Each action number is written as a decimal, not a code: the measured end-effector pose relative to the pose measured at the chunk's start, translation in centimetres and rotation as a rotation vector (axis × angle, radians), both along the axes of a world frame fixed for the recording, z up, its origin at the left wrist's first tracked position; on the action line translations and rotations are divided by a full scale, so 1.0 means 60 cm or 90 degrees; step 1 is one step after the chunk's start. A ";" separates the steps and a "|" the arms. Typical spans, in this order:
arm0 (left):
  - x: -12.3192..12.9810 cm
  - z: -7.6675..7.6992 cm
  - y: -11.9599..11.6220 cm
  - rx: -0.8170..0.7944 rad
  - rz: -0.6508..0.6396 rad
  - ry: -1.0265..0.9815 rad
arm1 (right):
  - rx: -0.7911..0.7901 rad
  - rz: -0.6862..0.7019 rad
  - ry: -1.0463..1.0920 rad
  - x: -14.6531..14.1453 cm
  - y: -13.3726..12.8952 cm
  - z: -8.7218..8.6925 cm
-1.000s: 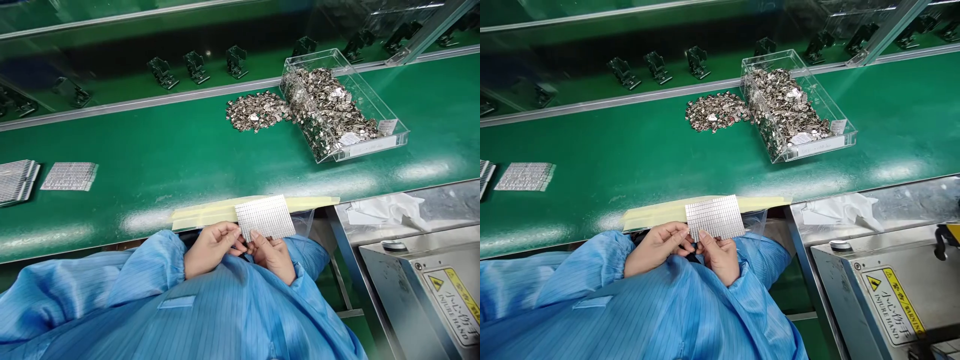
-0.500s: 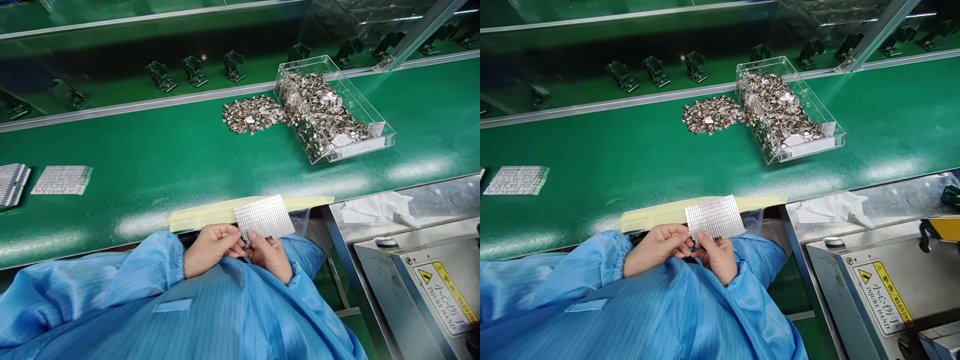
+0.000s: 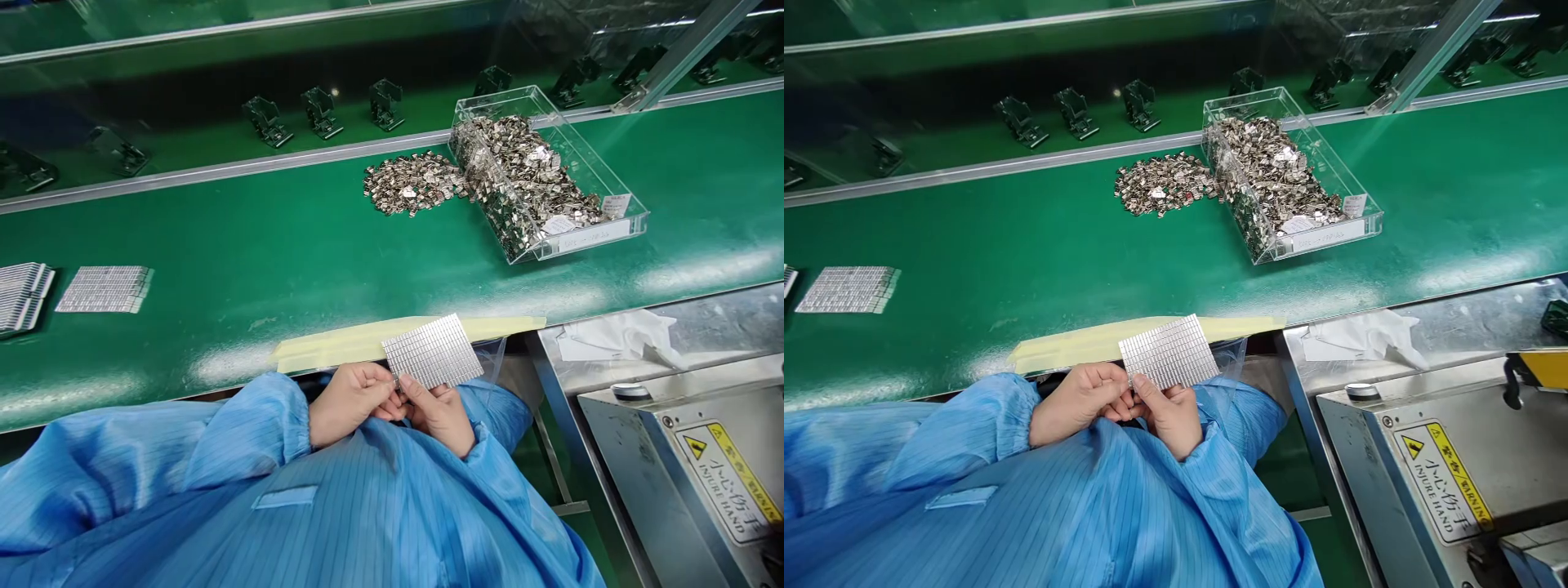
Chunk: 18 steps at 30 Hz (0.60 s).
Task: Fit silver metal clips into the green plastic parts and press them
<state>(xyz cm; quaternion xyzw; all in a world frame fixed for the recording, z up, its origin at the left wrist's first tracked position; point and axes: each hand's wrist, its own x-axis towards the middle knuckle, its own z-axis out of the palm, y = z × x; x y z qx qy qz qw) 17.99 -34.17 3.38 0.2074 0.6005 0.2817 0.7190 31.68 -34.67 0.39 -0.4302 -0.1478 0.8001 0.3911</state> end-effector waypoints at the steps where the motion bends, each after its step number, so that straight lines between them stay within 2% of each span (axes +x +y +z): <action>1: -0.001 -0.002 0.000 0.003 -0.001 -0.005 | 0.003 0.002 0.002 0.000 0.000 0.001; 12: -0.005 -0.011 -0.002 -0.010 -0.011 -0.052 | 0.008 0.010 -0.004 0.002 -0.005 -0.017; 18: -0.009 -0.013 -0.007 -0.049 0.004 -0.076 | 0.002 0.032 0.011 0.005 -0.006 -0.014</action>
